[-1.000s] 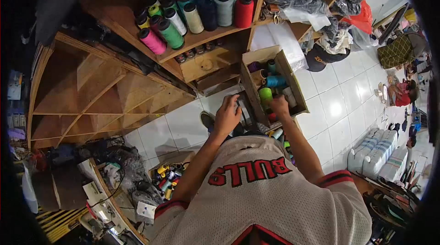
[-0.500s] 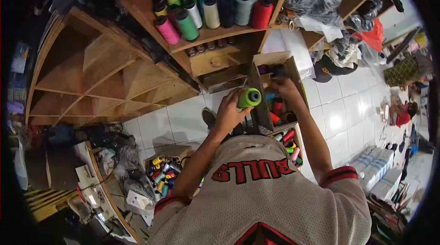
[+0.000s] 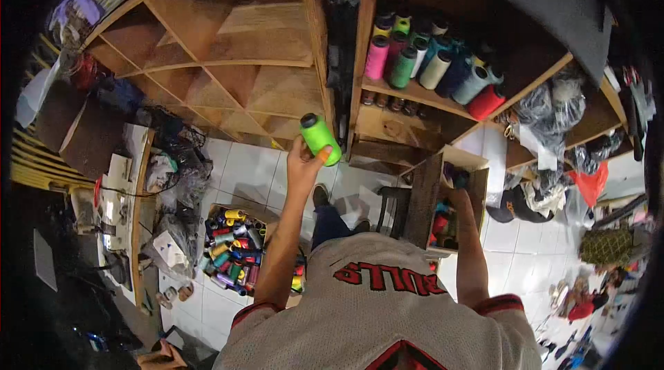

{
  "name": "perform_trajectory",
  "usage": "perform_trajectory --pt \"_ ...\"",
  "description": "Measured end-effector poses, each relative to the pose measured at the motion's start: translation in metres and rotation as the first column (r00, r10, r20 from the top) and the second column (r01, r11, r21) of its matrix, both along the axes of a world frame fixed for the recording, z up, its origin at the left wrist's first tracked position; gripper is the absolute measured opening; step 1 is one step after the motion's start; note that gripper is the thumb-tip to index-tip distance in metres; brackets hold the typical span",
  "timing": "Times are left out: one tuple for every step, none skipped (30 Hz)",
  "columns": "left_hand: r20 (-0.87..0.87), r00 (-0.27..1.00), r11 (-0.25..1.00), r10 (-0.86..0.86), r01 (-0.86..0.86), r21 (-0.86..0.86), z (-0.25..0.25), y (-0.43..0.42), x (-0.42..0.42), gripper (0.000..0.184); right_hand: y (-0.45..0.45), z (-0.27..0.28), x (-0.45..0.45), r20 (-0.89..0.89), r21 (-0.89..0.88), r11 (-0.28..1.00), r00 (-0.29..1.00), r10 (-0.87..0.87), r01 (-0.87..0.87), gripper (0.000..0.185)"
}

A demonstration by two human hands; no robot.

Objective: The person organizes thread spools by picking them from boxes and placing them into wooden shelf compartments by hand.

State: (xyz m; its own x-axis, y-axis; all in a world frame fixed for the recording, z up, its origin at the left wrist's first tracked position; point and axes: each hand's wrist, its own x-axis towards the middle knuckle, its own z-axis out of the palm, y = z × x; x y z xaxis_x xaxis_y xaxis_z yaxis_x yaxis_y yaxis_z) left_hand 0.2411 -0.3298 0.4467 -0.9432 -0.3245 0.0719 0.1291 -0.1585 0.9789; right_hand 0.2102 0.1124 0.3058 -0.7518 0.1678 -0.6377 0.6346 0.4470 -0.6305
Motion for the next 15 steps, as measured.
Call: perform_trajectory --pt "-0.064 0.997 0.999 0.044 -0.042 0.025 0.0 -0.013 -0.007 0.041 0.01 -0.004 0.001 0.042 -0.176 0.976 0.992 -0.118 0.124 0.027" --pt "-0.125 0.989 0.995 0.085 -0.079 0.053 0.0 -0.025 -0.013 0.04 0.013 -0.004 0.004 0.106 -0.34 0.907 0.968 -0.227 0.25 0.026" --pt "-0.065 0.992 0.991 0.11 -0.104 0.082 0.021 -0.032 -0.014 0.037 0.01 0.002 0.012 0.109 -0.48 0.816 0.945 -0.309 0.322 0.027" --pt "-0.074 0.99 0.99 0.117 -0.11 0.088 0.027 -0.042 -0.019 0.037 0.005 0.01 0.021 0.126 -0.608 0.698 0.914 -0.385 0.377 0.028" --pt "-0.081 0.989 0.989 0.123 -0.115 0.093 0.031 -0.055 -0.024 0.037 -0.007 0.023 0.026 0.157 -0.72 0.556 0.878 -0.453 0.416 0.028" --pt "-0.086 0.988 0.988 0.128 -0.12 0.095 0.033 -0.066 -0.029 0.037 -0.031 0.048 0.029 0.085 -0.749 0.572 0.905 -0.416 0.333 0.03" --pt "-0.136 0.975 0.982 0.177 -0.166 0.088 0.032 -0.075 -0.035 0.036 -0.061 0.079 0.035 0.015 -0.77 0.585 0.925 -0.379 0.253 0.031" --pt "-0.142 0.974 0.98 0.178 -0.163 0.11 0.03 -0.086 -0.037 0.036 -0.081 0.095 0.037 -0.053 -0.785 0.595 0.939 -0.34 0.171 0.032" --pt "-0.15 0.972 0.978 0.181 -0.162 0.13 0.028 -0.1 -0.039 0.037 -0.095 0.087 0.027 -0.188 -0.706 0.708 0.963 -0.191 0.003 0.041" --pt "-0.155 0.971 0.976 0.183 -0.16 0.149 0.025 -0.114 -0.039 0.037 -0.107 0.082 0.023 -0.226 -0.633 0.77 0.97 -0.085 -0.08 0.044" --pt "-0.128 0.973 0.964 0.192 -0.162 0.213 0.016 -0.128 -0.039 0.039 -0.122 0.075 0.016 -0.25 -0.553 0.817 0.968 0.025 -0.164 0.048" --pt "-0.096 0.98 0.965 0.173 -0.149 0.217 0.011 -0.142 -0.034 0.04 -0.16 0.089 0.012 -0.257 -0.469 0.848 0.956 0.137 -0.248 0.051" --pt "-0.065 0.986 0.966 0.155 -0.138 0.22 0.006 -0.156 -0.028 0.042 -0.187 0.082 0.008 -0.209 -0.488 0.84 0.966 0.15 -0.236 0.053" --pt "-0.043 0.989 0.966 0.142 -0.129 0.224 0.002 -0.174 -0.024 0.043 -0.218 0.075 0.0 -0.17 -0.506 0.831 0.971 0.167 -0.231 0.055" --pt "-0.077 0.988 0.976 0.132 -0.115 0.185 -0.018 -0.192 -0.022 0.049 -0.264 0.106 -0.002 -0.16 -0.51 0.832 0.975 0.157 -0.218 0.057"
